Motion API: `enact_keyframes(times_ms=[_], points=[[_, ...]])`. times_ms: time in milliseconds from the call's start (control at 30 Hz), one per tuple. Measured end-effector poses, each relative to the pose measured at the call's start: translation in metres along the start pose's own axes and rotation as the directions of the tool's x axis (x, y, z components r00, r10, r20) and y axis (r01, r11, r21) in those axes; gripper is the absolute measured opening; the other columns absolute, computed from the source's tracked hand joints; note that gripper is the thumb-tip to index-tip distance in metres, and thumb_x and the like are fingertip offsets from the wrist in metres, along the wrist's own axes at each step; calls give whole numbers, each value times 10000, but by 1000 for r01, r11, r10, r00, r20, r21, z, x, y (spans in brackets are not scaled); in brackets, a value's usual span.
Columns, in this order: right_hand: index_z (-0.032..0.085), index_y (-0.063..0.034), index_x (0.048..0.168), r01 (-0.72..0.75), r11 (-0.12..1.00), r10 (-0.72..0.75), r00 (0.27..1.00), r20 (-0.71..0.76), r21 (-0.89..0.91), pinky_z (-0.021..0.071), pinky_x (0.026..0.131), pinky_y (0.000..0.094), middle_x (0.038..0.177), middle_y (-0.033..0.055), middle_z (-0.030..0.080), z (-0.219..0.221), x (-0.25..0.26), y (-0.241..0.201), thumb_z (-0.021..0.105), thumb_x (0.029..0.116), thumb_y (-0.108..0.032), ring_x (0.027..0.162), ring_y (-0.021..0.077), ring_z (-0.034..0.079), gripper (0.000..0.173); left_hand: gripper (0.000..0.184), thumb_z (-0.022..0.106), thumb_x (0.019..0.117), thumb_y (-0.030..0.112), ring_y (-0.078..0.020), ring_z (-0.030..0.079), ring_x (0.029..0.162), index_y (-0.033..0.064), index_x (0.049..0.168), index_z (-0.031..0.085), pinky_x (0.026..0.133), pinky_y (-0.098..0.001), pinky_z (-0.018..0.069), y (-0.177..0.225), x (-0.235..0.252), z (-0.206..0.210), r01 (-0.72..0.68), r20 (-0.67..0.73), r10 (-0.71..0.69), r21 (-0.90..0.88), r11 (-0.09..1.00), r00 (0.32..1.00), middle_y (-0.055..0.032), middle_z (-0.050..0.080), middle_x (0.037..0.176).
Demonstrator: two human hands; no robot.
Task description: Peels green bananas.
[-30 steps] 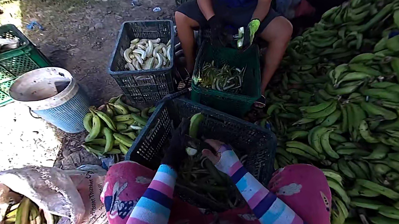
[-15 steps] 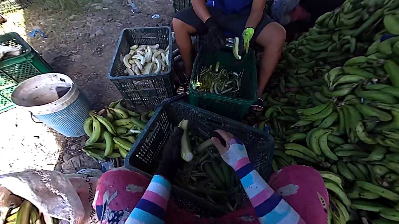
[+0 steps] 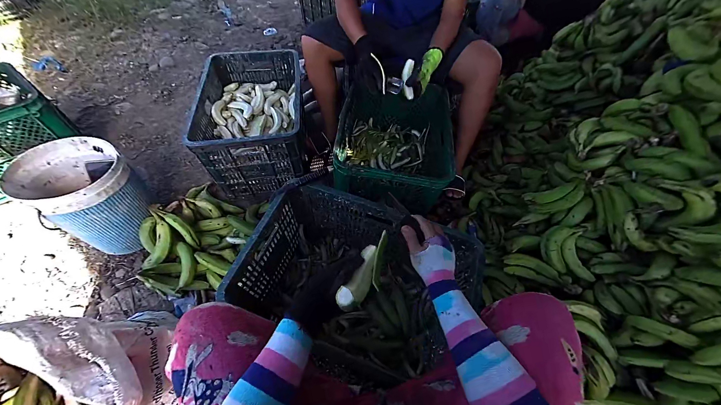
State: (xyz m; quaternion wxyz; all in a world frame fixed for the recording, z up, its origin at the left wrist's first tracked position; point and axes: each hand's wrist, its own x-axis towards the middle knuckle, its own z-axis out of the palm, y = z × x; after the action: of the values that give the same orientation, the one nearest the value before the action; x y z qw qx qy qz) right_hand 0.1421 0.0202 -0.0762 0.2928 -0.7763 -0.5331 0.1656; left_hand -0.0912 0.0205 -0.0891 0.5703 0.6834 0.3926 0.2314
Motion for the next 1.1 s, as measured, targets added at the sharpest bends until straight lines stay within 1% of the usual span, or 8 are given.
enact_keyframes(times_ms=[167,233,333,433,600,733,967,1100], points=[[608,-127,1433,109,990,-119,987,109,91,455,1081,559,1304,210,669,6,-15,-13,573,1029,-450,1242,363,627,519,536,366,1088,310,-249,550,1309,-55,1476,428,1109,-394,453,-17,3,-3,-93,-366,141,145,985,920,-242,540,1418],[621,-153,1429,196,976,-211,960,185,96,481,1032,565,1252,204,689,22,-39,-28,561,1014,-494,1185,370,651,541,619,624,870,105,-425,531,1316,-165,1400,456,1098,-499,439,-17,9,-6,-16,-576,258,391,920,776,-357,516,1398],[645,-161,1409,287,956,-294,930,222,64,494,987,575,1192,215,706,39,-68,-45,568,999,-527,1114,395,669,555,737,737,860,143,-483,316,1448,-134,1455,402,1183,-523,287,12,17,-12,505,-721,-102,370,780,686,-373,342,1522],[653,-173,1405,306,952,-299,939,168,-20,495,971,580,1181,227,705,46,-74,-49,563,993,-552,1100,418,666,567,710,665,966,189,-496,225,1487,-111,1511,322,1194,-506,277,27,22,-9,638,-786,-244,233,734,568,-380,214,1580],[613,-185,1447,243,970,-232,945,231,-20,446,1056,565,1241,238,675,26,-41,-38,547,1022,-505,1182,416,624,536,442,509,1030,98,-369,491,1355,-134,1404,472,1140,-449,387,23,15,-6,245,-612,-36,260,934,790,-318,497,1428],[628,-193,1432,260,965,-247,943,223,-29,417,1104,565,1278,244,663,13,-17,-19,552,1021,-492,1227,417,606,514,432,322,1122,320,-91,658,956,22,1325,560,873,-287,560,16,13,-15,58,-154,-111,-309,949,982,-79,668,1100],[603,-240,1453,102,987,-63,957,284,-123,408,1114,556,1356,186,652,12,-7,-7,491,1044,-543,1285,366,595,521,335,436,1077,179,18,589,1050,44,1368,533,966,-175,473,-9,4,-25,91,264,-32,-214,973,964,4,633,1180],[578,-186,1469,7,998,9,970,243,-65,422,1112,559,1374,195,639,4,2,-5,502,1050,-525,1292,363,599,544,420,309,1120,285,-39,606,1042,28,1385,509,949,-240,506,-7,-3,-12,122,67,-109,-244,962,992,-53,623,1176]])
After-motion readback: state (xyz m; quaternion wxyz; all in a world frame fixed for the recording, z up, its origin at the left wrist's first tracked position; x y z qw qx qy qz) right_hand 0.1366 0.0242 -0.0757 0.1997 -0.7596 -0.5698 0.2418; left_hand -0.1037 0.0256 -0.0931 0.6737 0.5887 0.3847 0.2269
